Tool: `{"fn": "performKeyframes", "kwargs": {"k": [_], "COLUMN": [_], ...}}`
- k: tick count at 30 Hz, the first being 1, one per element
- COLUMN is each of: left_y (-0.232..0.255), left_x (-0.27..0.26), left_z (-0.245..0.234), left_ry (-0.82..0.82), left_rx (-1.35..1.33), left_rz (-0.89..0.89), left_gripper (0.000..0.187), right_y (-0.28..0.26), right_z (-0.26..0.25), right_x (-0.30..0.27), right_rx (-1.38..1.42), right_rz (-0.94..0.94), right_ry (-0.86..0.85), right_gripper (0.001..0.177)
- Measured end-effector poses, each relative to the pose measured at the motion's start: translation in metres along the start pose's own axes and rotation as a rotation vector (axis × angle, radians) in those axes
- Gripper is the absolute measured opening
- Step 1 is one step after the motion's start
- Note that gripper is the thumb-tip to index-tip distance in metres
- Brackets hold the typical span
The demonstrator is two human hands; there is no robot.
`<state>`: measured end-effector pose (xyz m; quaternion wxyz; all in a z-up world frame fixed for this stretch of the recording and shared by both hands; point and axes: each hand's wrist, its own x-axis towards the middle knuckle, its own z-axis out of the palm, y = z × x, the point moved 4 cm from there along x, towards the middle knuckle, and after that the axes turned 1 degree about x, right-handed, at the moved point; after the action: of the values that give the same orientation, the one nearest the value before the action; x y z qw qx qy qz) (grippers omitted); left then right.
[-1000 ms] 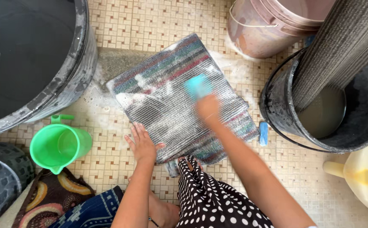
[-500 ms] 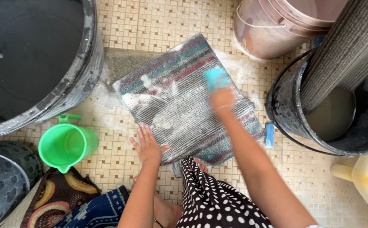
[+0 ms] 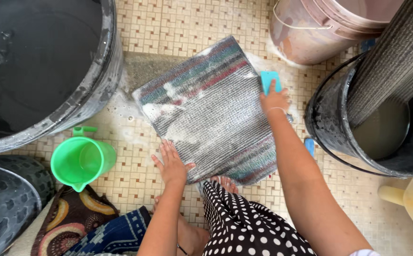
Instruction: The person scrubs a mat with a brush and soapy water while sitting on the floor, pours water from a cup to rinse it, and flips the mat to clean both sides.
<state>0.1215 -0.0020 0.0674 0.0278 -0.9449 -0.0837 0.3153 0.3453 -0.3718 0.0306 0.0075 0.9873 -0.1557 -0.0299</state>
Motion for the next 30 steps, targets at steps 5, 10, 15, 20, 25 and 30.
{"fn": "performKeyframes", "kwargs": {"k": [5,10,15,20,25,30], "left_y": [0.002,0.0,-0.004,0.0,0.001,0.007], "left_x": [-0.002,-0.005,-0.004,-0.009,-0.035,-0.059], "left_z": [0.002,-0.002,0.008,0.003,0.024,0.048], "left_ry": [-0.027,-0.024,0.032,-0.027,0.017,0.076], "left_rx": [-0.025,-0.045,-0.121,-0.08,-0.073,-0.085], "left_rz": [-0.006,-0.009,0.014,0.017,0.043,0.064], "left_gripper": [0.13,0.132,0.131,0.13,0.126,0.123], "right_y": [-0.173,-0.231,-0.1,-0.066,-0.035,-0.022], "right_z": [0.03,-0.001,-0.03,-0.049,-0.054,-0.063], "right_x": [-0.144,-0.208,-0.078,-0.117,-0.151,-0.183], "right_rx": [0.15,0.197,0.197,0.088,0.131,0.106], "right_rz": [-0.627,-0.915,-0.471,-0.465,-0.443,-0.514], "right_ry": [0.093,-0.224,-0.103,-0.01,-0.124,-0.057], "right_gripper": [0.062,0.078,0.076,0.094,0.092,0.092]}}
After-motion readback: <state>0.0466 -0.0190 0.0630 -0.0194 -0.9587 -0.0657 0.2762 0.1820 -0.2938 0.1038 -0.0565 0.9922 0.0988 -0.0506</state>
